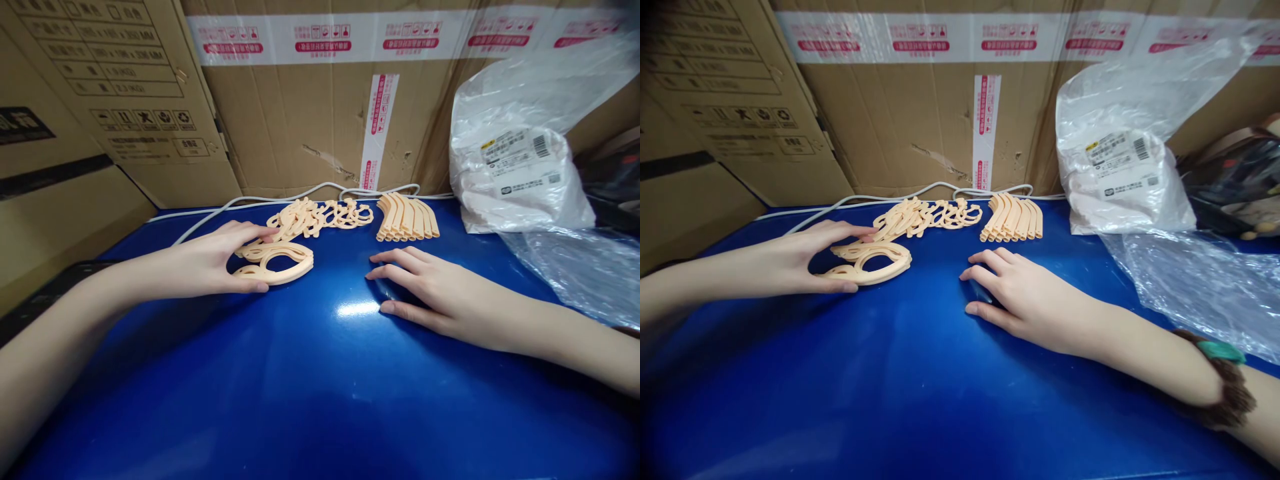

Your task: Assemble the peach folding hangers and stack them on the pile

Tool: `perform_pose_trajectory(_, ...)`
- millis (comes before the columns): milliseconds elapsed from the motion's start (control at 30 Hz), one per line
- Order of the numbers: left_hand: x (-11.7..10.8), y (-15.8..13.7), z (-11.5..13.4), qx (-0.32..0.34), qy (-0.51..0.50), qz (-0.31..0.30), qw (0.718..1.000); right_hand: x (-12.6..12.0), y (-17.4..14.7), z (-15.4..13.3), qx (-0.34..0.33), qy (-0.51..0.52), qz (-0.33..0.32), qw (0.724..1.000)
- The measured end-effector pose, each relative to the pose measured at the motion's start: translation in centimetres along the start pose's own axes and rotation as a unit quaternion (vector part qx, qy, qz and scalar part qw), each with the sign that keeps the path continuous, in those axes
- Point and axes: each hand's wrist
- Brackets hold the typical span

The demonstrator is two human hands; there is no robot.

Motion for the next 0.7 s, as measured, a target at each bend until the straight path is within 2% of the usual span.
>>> perform_pose_trajectory(200, -0.2, -0.2, 0.9, 0.000, -0.017, -0.010, 1.000, 0.0, 0.1, 0.0, -0.001, 0.002, 0.004, 1.000)
perform_pose_trajectory(700, 0.2, 0.6, -0.5, -0.001, -0.009, 0.003, 1.000, -0.1, 0.2, -0.1, 0.001, -0.003, -0.001, 1.000)
Point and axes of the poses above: each hand's wrist, its own y-axis towards the middle knuckle, its own x-axis out of the palm, z = x × y, and after that the axes turned 11 degrees about -z, right-handed
